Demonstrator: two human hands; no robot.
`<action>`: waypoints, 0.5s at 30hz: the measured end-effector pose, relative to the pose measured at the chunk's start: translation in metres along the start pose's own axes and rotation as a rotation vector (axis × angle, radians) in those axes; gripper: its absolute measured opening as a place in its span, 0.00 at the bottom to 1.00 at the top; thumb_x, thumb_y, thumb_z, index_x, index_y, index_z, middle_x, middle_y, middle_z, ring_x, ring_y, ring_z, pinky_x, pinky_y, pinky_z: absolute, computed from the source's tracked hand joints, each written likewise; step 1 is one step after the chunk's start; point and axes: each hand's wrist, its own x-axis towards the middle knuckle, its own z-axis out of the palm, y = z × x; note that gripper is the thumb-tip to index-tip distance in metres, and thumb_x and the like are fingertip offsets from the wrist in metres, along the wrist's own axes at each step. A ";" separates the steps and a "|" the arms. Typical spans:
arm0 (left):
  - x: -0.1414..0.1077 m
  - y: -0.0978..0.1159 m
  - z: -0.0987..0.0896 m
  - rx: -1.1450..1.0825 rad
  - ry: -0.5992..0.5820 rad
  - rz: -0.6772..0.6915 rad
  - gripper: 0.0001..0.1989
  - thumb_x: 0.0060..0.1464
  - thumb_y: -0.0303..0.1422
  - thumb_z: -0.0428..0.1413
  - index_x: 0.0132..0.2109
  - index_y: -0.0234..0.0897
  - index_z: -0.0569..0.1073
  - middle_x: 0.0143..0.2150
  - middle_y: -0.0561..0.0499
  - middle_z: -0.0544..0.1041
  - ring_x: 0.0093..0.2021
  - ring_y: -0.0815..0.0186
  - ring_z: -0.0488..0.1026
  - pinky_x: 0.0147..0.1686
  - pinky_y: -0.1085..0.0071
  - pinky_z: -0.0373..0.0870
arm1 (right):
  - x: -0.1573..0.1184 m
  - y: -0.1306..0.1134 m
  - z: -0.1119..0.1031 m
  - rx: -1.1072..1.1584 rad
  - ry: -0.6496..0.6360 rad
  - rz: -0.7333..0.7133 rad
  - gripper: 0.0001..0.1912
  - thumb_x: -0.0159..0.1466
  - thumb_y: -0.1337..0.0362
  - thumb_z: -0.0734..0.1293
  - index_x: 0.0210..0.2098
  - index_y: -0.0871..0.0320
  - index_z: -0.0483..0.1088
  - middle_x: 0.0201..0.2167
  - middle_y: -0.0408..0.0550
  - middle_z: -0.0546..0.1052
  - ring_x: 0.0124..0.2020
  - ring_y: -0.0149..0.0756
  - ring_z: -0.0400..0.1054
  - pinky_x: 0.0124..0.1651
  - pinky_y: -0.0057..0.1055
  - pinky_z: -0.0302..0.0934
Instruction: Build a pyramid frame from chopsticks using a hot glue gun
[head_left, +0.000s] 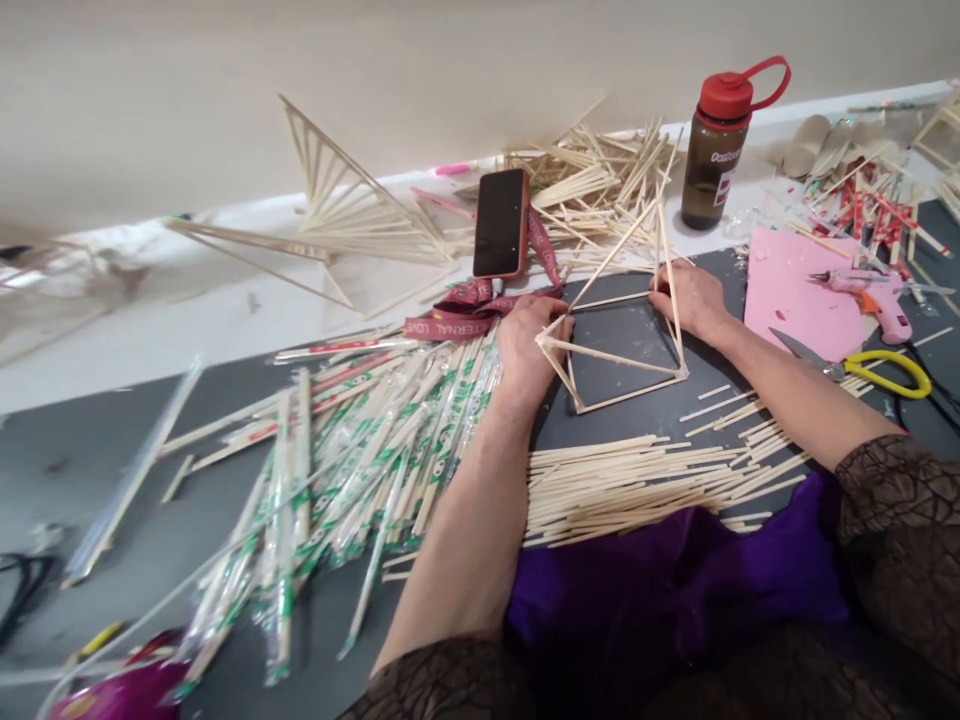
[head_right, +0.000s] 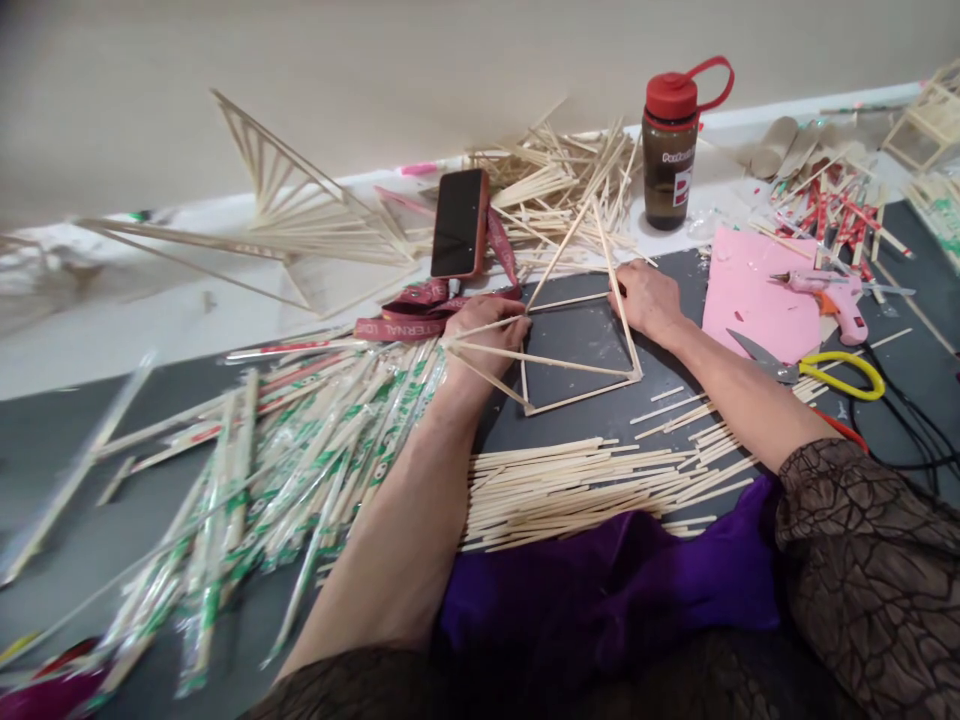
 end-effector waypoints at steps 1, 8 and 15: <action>-0.001 0.001 -0.001 0.006 -0.005 -0.005 0.14 0.57 0.35 0.55 0.46 0.38 0.82 0.51 0.41 0.82 0.50 0.52 0.79 0.52 0.59 0.74 | 0.000 -0.001 0.000 0.002 0.007 0.006 0.11 0.65 0.60 0.65 0.42 0.54 0.78 0.50 0.51 0.80 0.49 0.47 0.75 0.47 0.37 0.66; -0.003 0.007 -0.004 0.028 -0.036 -0.014 0.14 0.58 0.35 0.53 0.46 0.40 0.81 0.52 0.42 0.80 0.51 0.53 0.78 0.53 0.61 0.73 | 0.001 0.000 0.001 0.007 0.043 0.033 0.10 0.64 0.62 0.65 0.40 0.56 0.78 0.47 0.52 0.81 0.45 0.47 0.75 0.46 0.38 0.66; -0.005 0.014 -0.005 0.037 -0.042 -0.038 0.15 0.60 0.34 0.52 0.48 0.37 0.81 0.54 0.39 0.79 0.50 0.53 0.77 0.50 0.61 0.73 | 0.001 0.000 0.001 -0.026 0.022 0.022 0.10 0.65 0.61 0.64 0.39 0.54 0.78 0.50 0.51 0.80 0.47 0.47 0.75 0.45 0.38 0.65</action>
